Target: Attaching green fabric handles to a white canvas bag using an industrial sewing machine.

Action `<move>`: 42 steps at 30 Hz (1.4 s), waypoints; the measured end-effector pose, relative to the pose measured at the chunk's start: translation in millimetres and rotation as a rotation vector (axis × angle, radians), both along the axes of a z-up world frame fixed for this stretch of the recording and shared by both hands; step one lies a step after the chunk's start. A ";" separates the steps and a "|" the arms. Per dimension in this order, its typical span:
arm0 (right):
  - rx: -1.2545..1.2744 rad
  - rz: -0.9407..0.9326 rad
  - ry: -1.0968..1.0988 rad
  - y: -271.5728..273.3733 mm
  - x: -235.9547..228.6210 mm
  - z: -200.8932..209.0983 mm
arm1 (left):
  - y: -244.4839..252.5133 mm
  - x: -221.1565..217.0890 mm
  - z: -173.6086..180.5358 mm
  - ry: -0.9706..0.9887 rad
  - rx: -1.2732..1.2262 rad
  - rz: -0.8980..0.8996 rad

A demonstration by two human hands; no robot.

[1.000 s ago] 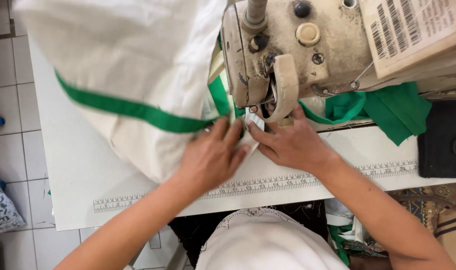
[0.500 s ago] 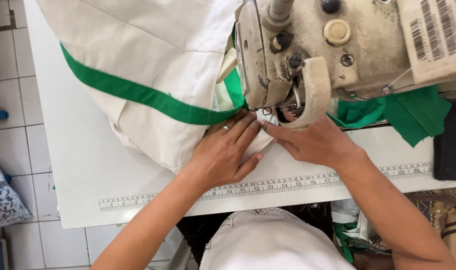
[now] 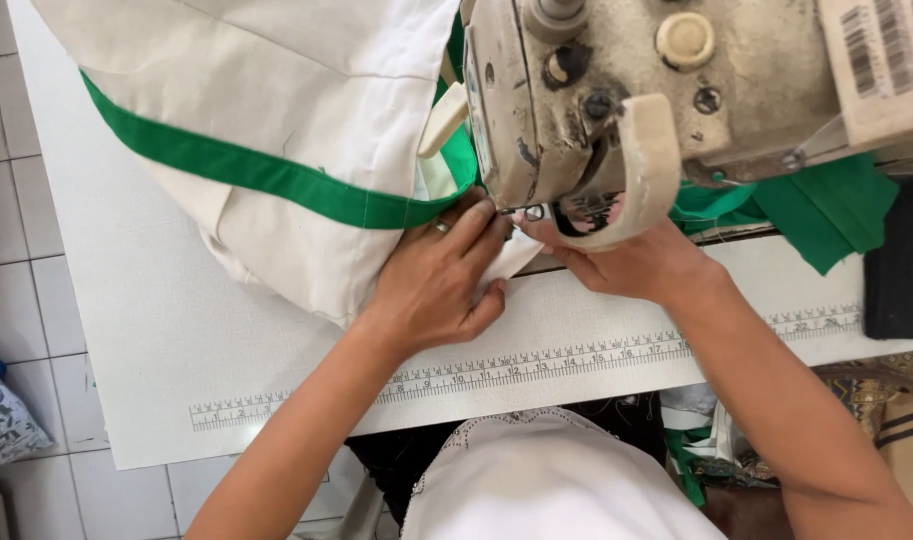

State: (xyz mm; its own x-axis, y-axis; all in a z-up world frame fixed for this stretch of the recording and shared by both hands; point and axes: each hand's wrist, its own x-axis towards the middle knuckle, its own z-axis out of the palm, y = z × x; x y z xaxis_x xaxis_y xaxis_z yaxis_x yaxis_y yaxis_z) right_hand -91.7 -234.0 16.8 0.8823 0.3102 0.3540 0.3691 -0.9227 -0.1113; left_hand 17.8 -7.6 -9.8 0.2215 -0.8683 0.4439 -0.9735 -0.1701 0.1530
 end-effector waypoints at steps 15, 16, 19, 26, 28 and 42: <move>0.141 -0.035 -0.123 -14.3 -2.5 -71.9 | 74.1 -17.4 129.2 -0.263 0.697 0.699; 0.113 -0.045 -0.118 -12.0 -2.4 -67.0 | 82.6 -38.8 112.6 -0.043 0.887 0.616; -0.012 -0.063 -0.117 -2.3 -5.6 -47.9 | 70.4 -134.1 99.1 0.118 1.208 -0.046; -0.200 0.183 -0.175 30.7 -45.6 -6.1 | -9.7 -150.3 107.6 0.230 1.071 -0.301; -0.081 0.151 -0.227 38.6 -53.3 -15.3 | -16.1 -127.1 85.9 0.320 0.893 -0.137; 0.001 0.053 -0.377 60.0 -50.2 -24.3 | 18.0 -3.7 57.6 0.011 0.841 0.460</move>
State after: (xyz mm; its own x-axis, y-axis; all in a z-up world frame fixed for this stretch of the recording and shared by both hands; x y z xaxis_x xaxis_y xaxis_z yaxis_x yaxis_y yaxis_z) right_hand -141.9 -174.0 -7.5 0.6731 0.3512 0.6508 0.4312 -0.9014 0.0403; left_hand 14.0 10.4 47.8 0.6207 -0.7287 -0.2893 -0.7832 -0.5936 -0.1850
